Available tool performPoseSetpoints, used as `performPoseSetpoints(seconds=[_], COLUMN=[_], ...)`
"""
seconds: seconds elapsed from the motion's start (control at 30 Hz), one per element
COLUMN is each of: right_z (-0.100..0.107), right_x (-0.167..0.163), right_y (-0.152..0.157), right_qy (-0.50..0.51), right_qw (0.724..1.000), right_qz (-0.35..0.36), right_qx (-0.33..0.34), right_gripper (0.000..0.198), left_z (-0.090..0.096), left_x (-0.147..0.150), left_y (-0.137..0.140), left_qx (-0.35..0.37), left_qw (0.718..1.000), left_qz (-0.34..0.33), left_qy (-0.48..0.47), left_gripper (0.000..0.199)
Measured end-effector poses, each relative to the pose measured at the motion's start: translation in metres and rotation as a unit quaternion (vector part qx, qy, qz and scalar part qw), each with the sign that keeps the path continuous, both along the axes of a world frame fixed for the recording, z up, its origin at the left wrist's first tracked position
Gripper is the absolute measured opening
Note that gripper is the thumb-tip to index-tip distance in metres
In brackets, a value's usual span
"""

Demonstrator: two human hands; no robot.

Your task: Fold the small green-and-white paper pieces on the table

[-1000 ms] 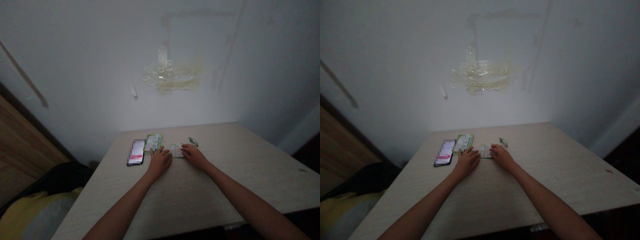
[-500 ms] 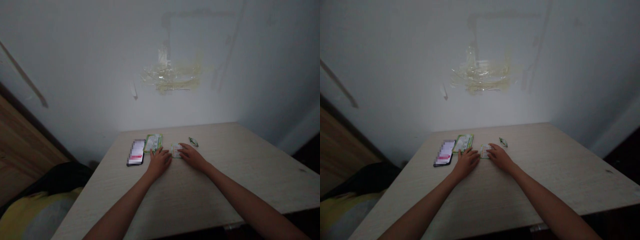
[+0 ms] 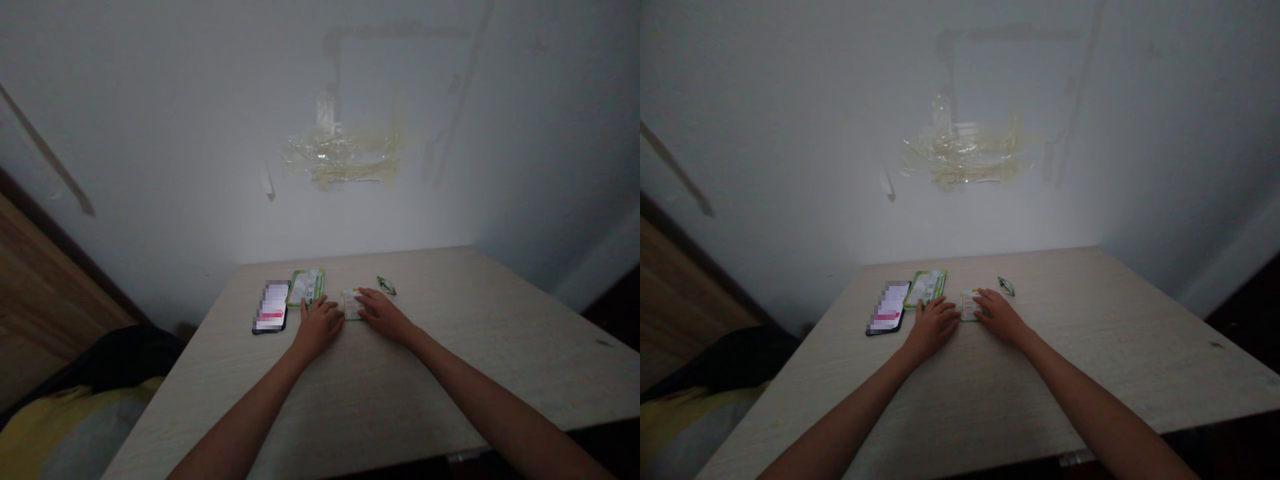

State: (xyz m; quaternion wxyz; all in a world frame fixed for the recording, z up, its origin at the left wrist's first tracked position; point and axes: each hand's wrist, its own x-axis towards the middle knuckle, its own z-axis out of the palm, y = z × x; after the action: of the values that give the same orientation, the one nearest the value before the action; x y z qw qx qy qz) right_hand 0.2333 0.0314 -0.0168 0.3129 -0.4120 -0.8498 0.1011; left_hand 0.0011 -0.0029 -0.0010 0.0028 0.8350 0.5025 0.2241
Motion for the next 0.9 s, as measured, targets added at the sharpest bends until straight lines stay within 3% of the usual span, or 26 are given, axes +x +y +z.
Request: performPoseSetpoints(seconds=[0.9], right_z=[0.0047], right_x=[-0.0032], right_y=[-0.0008], right_qy=[-0.063], right_qw=[0.998], right_qz=[-0.012], right_qx=[0.007], right_gripper=[0.042], left_z=[-0.0004], left_x=[-0.0016], left_y=[0.0014], left_qx=[-0.007], left_qw=[1.0], left_qz=[-0.002], left_qy=[0.001], left_gripper=[0.023])
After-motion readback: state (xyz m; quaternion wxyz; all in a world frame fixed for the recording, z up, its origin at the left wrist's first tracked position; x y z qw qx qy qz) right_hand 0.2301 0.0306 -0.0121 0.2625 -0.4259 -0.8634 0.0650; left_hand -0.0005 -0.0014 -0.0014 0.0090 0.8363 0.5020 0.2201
